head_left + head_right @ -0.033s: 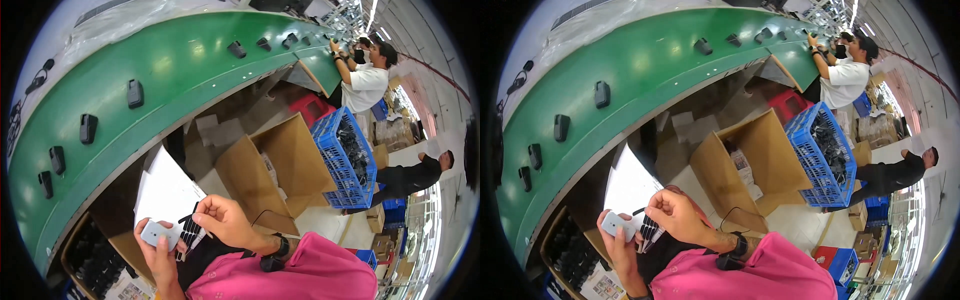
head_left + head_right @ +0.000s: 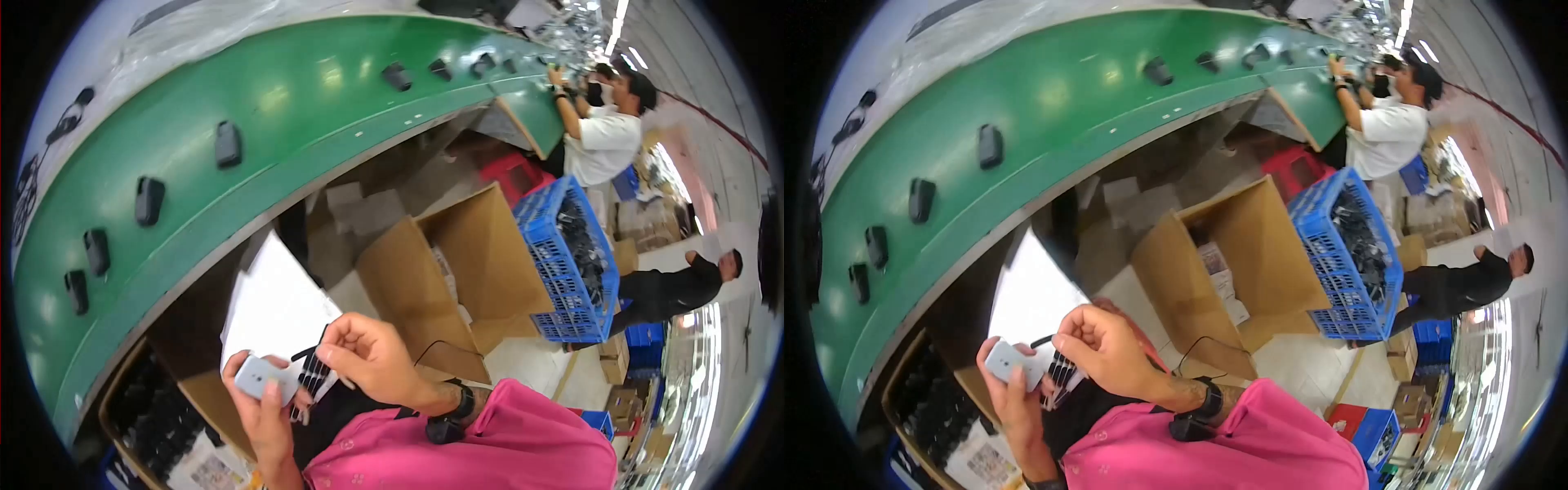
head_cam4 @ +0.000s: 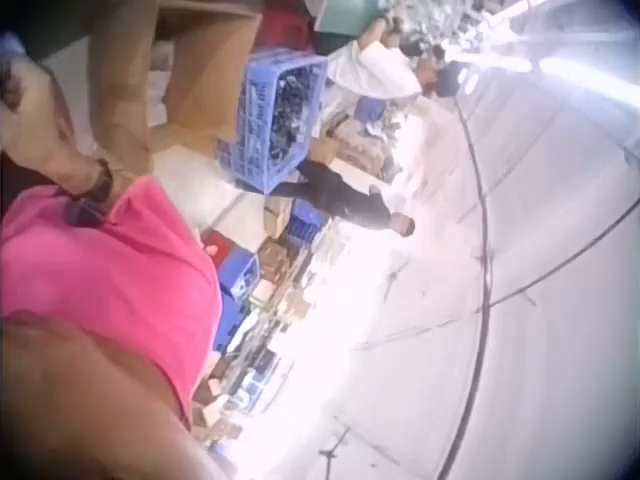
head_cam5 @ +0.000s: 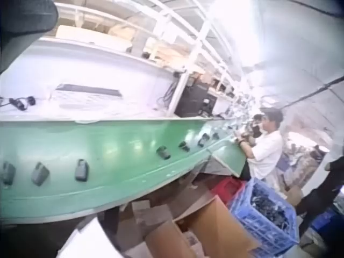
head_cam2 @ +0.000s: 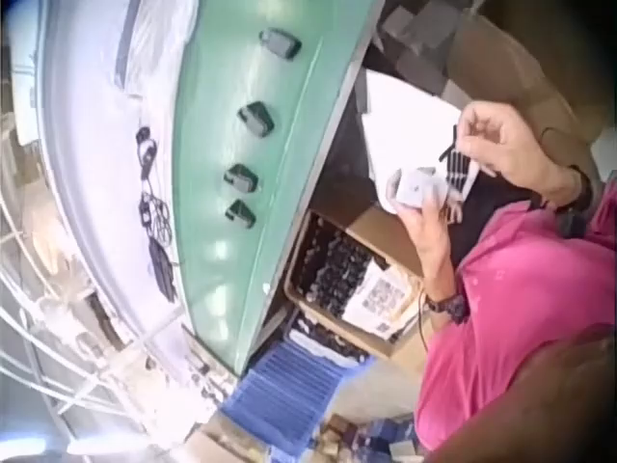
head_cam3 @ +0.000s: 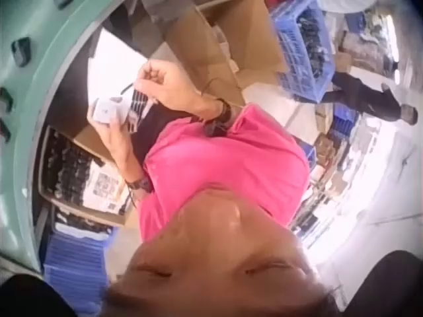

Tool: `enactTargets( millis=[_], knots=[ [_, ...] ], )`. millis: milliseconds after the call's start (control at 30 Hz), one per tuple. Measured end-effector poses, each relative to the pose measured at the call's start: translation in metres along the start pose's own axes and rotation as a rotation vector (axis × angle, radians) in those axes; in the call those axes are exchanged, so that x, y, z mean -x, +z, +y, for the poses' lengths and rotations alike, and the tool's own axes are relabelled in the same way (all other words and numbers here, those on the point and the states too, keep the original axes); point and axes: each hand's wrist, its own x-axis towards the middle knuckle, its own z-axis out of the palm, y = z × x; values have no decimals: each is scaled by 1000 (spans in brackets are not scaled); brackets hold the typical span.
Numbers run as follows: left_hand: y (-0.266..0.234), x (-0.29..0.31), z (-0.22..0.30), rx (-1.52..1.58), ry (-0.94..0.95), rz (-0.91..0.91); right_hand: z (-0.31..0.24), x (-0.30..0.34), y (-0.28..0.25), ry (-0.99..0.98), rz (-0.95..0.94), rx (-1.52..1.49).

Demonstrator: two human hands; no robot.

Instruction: The person picks up a mouse from a box, peels a sticker from a sheet, and applies it to the bottom of the mouse. After pressing the sticker into place, they set the mouse onto a conveyor belt and reach for another.

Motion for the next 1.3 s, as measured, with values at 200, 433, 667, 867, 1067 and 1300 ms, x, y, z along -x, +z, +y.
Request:
enactTargets(
  millis=[200, 433, 667, 867, 1067, 1300],
  knots=[
    [28, 4, 25, -62, -179, -220, -43, 7, 30, 9, -15, -158],
    [23, 11, 30, -185, -111, -227, -33, 5, 30, -38, -106, -91],
    [21, 7, 35, -289, -102, -271, -40, 3, 41, -4, -17, 8],
    [20, 7, 32, -281, -103, -284, -35, 4, 29, -9, -104, -54],
    [19, 8, 29, -270, -107, -275, -36, 3, 31, 8, -103, -49],
    [19, 9, 30, -296, -138, -255, -33, 2, 31, -4, -101, -71]
  ],
)
